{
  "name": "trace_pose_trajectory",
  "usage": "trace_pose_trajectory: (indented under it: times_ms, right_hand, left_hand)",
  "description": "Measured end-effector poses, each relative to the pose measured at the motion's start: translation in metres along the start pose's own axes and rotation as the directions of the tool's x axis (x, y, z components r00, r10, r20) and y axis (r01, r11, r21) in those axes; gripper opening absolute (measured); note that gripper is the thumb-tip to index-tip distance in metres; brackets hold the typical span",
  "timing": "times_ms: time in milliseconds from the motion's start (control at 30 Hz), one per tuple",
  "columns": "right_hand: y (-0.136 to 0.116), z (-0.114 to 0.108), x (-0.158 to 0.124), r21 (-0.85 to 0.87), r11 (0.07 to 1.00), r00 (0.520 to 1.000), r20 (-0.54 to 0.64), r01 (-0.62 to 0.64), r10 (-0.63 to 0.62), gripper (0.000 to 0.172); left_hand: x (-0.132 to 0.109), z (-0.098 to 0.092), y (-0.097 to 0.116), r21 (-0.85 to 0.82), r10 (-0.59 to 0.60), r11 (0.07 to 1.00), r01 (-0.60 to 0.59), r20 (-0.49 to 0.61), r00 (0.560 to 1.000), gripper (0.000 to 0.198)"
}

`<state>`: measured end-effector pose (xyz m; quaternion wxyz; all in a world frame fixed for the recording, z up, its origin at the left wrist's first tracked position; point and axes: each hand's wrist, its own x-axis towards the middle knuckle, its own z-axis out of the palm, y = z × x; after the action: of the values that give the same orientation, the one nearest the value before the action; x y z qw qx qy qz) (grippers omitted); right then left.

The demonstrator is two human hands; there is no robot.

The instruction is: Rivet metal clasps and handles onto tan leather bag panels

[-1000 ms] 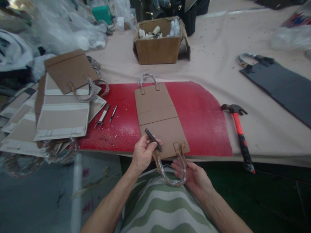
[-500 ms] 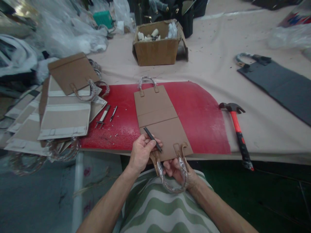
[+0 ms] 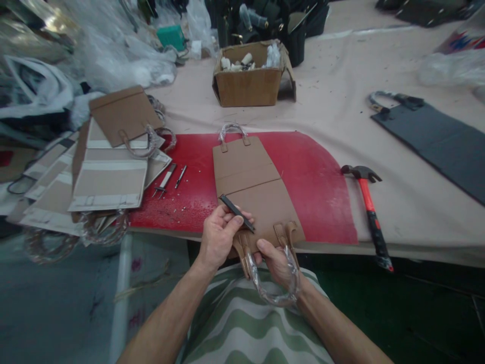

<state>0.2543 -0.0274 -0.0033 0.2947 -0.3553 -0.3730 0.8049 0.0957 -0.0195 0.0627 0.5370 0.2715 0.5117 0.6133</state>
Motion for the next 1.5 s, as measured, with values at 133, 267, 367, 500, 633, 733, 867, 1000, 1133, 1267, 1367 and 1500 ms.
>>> trace_pose_trajectory:
  times_ms: [133, 267, 367, 500, 633, 733, 867, 1000, 1133, 1267, 1367, 1500]
  right_hand:
    - [-0.003, 0.001, 0.002, 0.006, 1.000, 1.000, 0.021, -0.007, 0.007, 0.062]
    - [-0.005, 0.002, 0.002, 0.024, 1.000, 1.000, 0.029, 0.002, -0.003, 0.062]
    - [-0.003, 0.001, 0.003, -0.012, 1.000, 1.000, 0.018, -0.004, 0.004, 0.063]
    - [0.000, 0.000, 0.005, -0.040, 0.999, 1.000, 0.021, -0.016, 0.017, 0.063]
    - [0.003, 0.001, 0.008, -0.082, 0.996, 1.000, 0.000, -0.017, 0.017, 0.065]
    - [0.004, 0.002, 0.008, -0.089, 0.996, 1.000, -0.003, -0.008, 0.008, 0.065]
    - [0.003, 0.003, 0.007, -0.084, 0.996, 1.000, -0.005, -0.011, 0.011, 0.063]
    - [0.004, 0.004, 0.007, -0.057, 0.998, 1.000, -0.003, -0.018, 0.017, 0.064]
    - [0.006, 0.004, 0.007, -0.050, 0.999, 1.000, -0.006, -0.020, 0.020, 0.064]
    - [0.007, 0.004, 0.010, -0.008, 1.000, 0.999, -0.027, 0.017, -0.017, 0.062]
    - [0.004, 0.006, 0.016, 0.042, 0.999, 1.000, -0.008, 0.027, -0.026, 0.059]
    - [-0.003, 0.008, 0.029, 0.082, 0.995, 0.998, -0.018, 0.063, -0.062, 0.057]
  left_hand:
    - [-0.001, -0.006, -0.004, -0.007, -0.002, 1.000, 0.002, 0.011, 1.000, 0.036]
    - [-0.002, -0.010, -0.006, -0.025, 0.013, 1.000, -0.012, 0.022, 1.000, 0.034]
    - [-0.005, -0.010, -0.004, -0.015, 0.047, 0.999, -0.046, 0.031, 0.998, 0.032]
    - [-0.008, -0.010, -0.001, 0.046, 0.081, 0.996, -0.082, 0.024, 0.996, 0.032]
    - [-0.009, -0.011, -0.001, 0.092, 0.093, 0.991, -0.094, 0.020, 0.995, 0.032]
    - [-0.010, -0.012, -0.003, 0.097, 0.101, 0.990, -0.102, 0.015, 0.995, 0.031]
    - [-0.010, -0.013, -0.005, 0.126, 0.124, 0.984, -0.125, 0.013, 0.992, 0.027]
    - [-0.012, -0.011, -0.005, 0.171, 0.156, 0.973, -0.156, 0.012, 0.988, 0.025]
    - [-0.017, -0.008, -0.005, 0.285, 0.211, 0.936, -0.207, 0.018, 0.977, 0.020]
    - [-0.017, -0.008, -0.004, 0.429, 0.262, 0.863, -0.266, 0.070, 0.963, 0.014]
    - [-0.009, -0.008, -0.001, 0.425, 0.280, 0.859, -0.284, 0.074, 0.957, 0.015]
    - [0.009, -0.008, 0.003, 0.439, 0.326, 0.828, -0.348, 0.128, 0.937, 0.013]
